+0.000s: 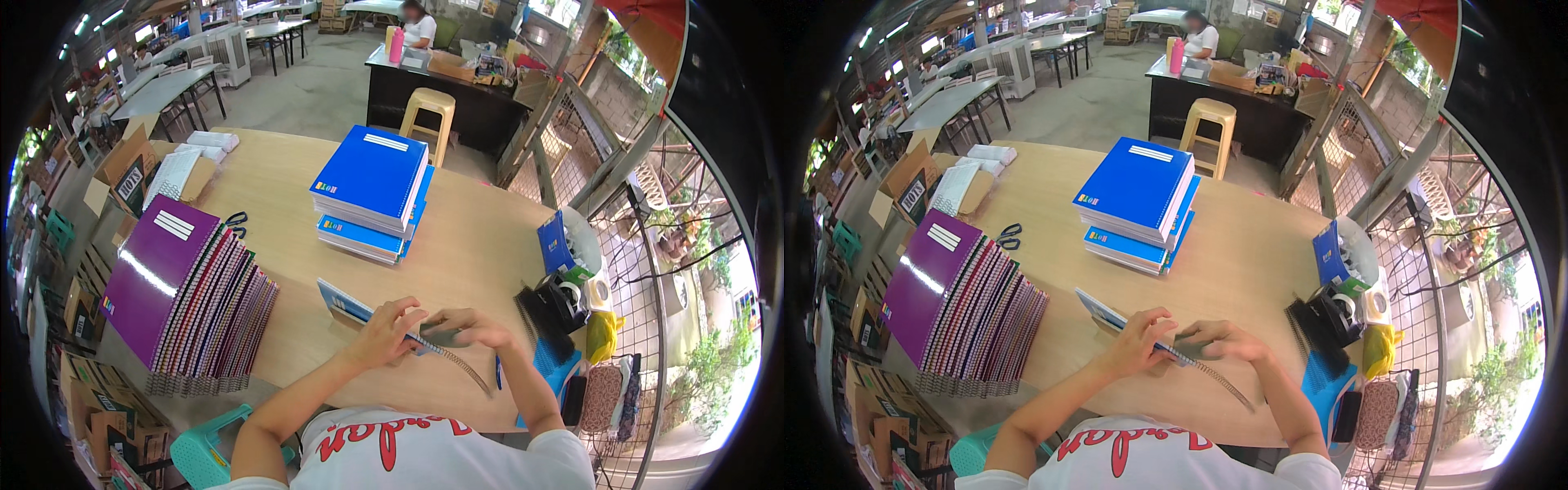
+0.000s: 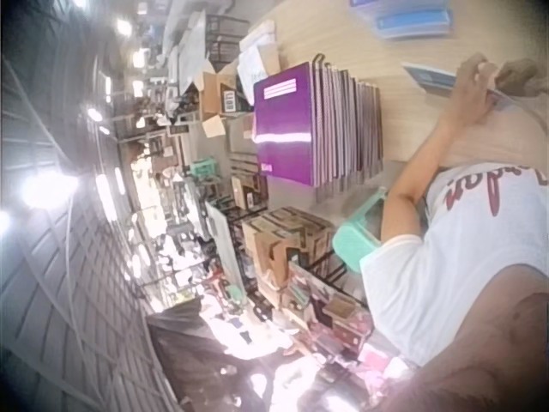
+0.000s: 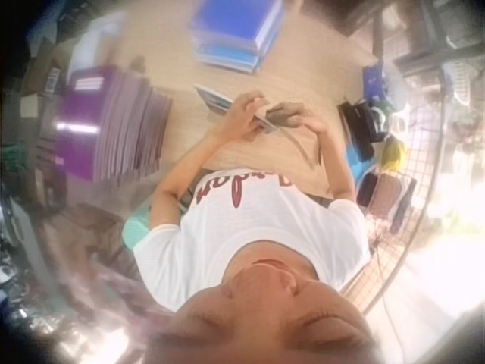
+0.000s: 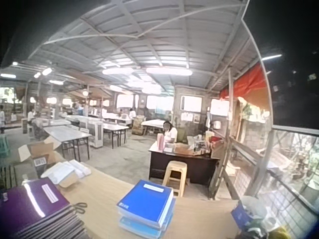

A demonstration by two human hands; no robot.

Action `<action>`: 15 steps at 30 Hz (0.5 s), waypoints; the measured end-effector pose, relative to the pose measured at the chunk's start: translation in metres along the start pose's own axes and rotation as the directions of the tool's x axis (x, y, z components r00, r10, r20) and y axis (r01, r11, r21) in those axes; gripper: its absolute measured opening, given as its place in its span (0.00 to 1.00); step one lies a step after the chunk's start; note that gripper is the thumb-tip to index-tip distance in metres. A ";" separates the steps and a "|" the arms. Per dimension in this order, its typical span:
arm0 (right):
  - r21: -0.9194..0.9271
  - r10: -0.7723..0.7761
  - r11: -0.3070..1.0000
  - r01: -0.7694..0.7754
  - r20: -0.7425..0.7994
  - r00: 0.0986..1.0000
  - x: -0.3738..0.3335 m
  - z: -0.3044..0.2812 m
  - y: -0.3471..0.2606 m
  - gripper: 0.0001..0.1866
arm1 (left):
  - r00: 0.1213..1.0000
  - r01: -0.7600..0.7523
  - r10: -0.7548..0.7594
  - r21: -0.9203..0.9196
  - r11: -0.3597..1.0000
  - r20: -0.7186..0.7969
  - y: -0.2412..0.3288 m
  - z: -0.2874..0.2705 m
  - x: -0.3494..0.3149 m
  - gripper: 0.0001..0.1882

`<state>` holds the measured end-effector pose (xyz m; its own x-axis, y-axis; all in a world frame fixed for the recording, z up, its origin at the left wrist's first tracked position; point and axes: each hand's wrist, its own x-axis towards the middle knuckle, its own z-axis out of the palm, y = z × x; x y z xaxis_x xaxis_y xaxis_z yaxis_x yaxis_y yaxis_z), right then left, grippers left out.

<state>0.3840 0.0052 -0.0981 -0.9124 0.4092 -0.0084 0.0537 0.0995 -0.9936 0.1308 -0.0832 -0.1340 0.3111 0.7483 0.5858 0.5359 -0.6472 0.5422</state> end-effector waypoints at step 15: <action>-0.787 0.195 0.537 -0.303 -0.234 0.953 0.038 0.002 0.006 0.27 | 0.988 0.105 -0.071 0.264 0.959 -0.134 -0.029 -0.032 -0.021 0.19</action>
<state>0.3487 0.0192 -0.1051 -0.7637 0.6214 -0.1749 0.6248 0.6434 -0.4423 0.0834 -0.0853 -0.1428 0.1640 0.7660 0.6216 0.7534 -0.5040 0.4223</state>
